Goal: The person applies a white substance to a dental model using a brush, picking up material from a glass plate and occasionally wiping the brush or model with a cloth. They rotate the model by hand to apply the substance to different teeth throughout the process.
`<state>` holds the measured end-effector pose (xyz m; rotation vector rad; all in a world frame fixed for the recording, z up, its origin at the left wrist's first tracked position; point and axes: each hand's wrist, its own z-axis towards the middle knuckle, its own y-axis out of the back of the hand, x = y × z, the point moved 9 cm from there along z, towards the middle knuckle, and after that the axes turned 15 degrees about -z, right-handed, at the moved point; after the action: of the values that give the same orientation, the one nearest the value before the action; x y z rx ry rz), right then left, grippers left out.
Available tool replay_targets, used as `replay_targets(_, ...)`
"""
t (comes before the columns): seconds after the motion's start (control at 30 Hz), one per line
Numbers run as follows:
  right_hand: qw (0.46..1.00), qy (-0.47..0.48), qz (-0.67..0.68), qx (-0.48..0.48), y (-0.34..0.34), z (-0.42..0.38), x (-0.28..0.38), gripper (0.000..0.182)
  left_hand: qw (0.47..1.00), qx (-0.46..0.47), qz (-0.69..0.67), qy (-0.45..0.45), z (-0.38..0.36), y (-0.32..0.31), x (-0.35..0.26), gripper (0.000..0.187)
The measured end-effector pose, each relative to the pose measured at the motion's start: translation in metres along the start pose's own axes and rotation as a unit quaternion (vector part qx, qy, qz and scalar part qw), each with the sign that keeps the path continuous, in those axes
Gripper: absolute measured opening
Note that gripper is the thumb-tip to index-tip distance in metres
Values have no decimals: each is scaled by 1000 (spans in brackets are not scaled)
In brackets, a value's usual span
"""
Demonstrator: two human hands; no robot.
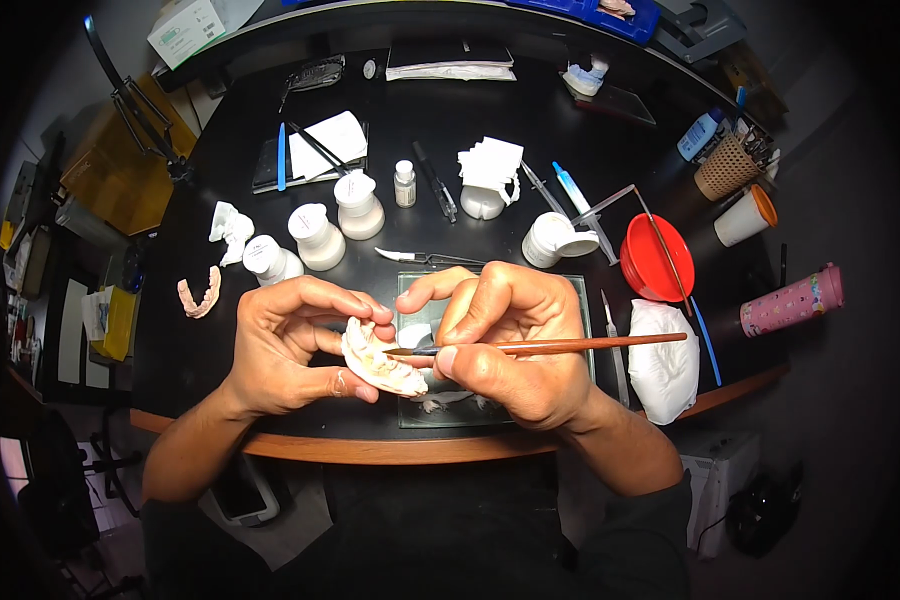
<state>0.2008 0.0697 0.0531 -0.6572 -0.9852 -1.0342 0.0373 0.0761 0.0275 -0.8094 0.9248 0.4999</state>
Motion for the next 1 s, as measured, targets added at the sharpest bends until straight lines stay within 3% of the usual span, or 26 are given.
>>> replay_targets(1.0, 1000, 14, 6, -9, 2, 0, 3, 13, 1000, -7, -7, -6, -1, 2, 1, 49)
